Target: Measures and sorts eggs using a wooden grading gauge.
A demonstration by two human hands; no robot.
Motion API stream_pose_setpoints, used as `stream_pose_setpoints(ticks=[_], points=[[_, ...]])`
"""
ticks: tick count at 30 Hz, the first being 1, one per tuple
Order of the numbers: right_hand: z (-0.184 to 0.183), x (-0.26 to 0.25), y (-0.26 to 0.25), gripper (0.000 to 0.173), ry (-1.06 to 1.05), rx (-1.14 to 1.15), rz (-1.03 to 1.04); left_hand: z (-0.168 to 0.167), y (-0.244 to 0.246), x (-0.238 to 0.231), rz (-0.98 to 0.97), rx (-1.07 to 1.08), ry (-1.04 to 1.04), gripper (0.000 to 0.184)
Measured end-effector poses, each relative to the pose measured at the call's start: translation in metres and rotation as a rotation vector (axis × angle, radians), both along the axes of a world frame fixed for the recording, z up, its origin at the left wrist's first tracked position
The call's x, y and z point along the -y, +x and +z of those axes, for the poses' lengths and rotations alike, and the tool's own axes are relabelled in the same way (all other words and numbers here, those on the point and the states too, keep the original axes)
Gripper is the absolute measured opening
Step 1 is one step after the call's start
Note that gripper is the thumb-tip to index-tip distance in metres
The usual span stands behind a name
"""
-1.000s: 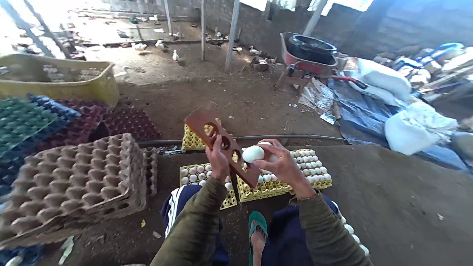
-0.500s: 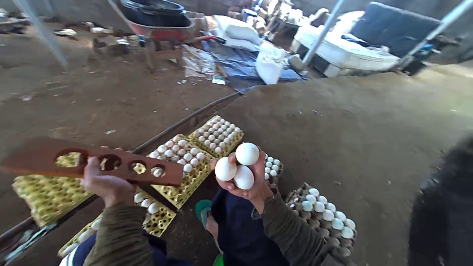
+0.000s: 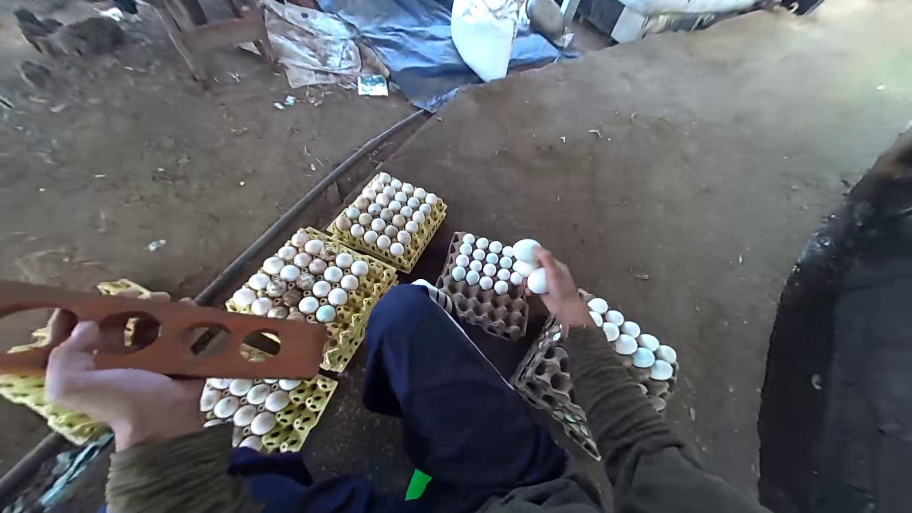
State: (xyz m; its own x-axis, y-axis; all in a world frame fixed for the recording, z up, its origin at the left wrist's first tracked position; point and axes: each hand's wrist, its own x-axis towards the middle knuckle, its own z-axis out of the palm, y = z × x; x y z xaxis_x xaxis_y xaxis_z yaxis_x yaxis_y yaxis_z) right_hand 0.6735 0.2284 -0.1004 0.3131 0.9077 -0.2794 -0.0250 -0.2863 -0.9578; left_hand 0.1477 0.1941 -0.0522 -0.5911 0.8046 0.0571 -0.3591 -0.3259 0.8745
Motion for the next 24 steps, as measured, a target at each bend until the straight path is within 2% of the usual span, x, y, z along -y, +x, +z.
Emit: stream_pose_setpoints(ticks=[4, 6, 10, 13, 17, 19, 21, 22, 24], points=[[-0.081, -0.022, 0.024, 0.054, -0.359, 0.404, 0.045, -0.029, -0.046, 0.025, -0.101, -0.058, -0.014, 0.048], [-0.11, -0.027, 0.036, 0.055, -0.483, 0.534, 0.045, -0.033, -0.056, 0.043, -0.087, -0.07, -0.054, 0.039], [-0.153, -0.034, 0.058, 0.057, -0.642, 0.636, 0.024, -0.013, -0.058, 0.078, -0.081, -0.166, -0.235, 0.025], [-0.169, -0.044, 0.065, 0.056, -0.678, 0.668, 0.025, -0.014, -0.062, 0.092, -0.078, -0.205, -0.245, 0.018], [-0.169, -0.056, 0.063, 0.064, -0.69, 0.711, 0.098, -0.014, -0.055, 0.1, -0.02, -0.153, -0.212, 0.02], [-0.16, -0.056, 0.06, 0.056, -0.59, 0.697, 0.033, -0.014, -0.052, 0.103, -0.074, -0.077, -0.137, 0.026], [-0.141, -0.06, 0.047, 0.039, -0.366, 0.566, -0.087, -0.008, -0.036, 0.097, -0.08, 0.011, -0.085, 0.047], [-0.125, -0.063, 0.035, 0.037, -0.251, 0.457, -0.098, -0.004, -0.026, 0.092, -0.04, 0.055, -0.089, 0.067], [-0.076, -0.069, -0.006, 0.04, -0.019, 0.234, -0.009, 0.008, -0.005, 0.083, 0.036, 0.165, -0.107, 0.084]])
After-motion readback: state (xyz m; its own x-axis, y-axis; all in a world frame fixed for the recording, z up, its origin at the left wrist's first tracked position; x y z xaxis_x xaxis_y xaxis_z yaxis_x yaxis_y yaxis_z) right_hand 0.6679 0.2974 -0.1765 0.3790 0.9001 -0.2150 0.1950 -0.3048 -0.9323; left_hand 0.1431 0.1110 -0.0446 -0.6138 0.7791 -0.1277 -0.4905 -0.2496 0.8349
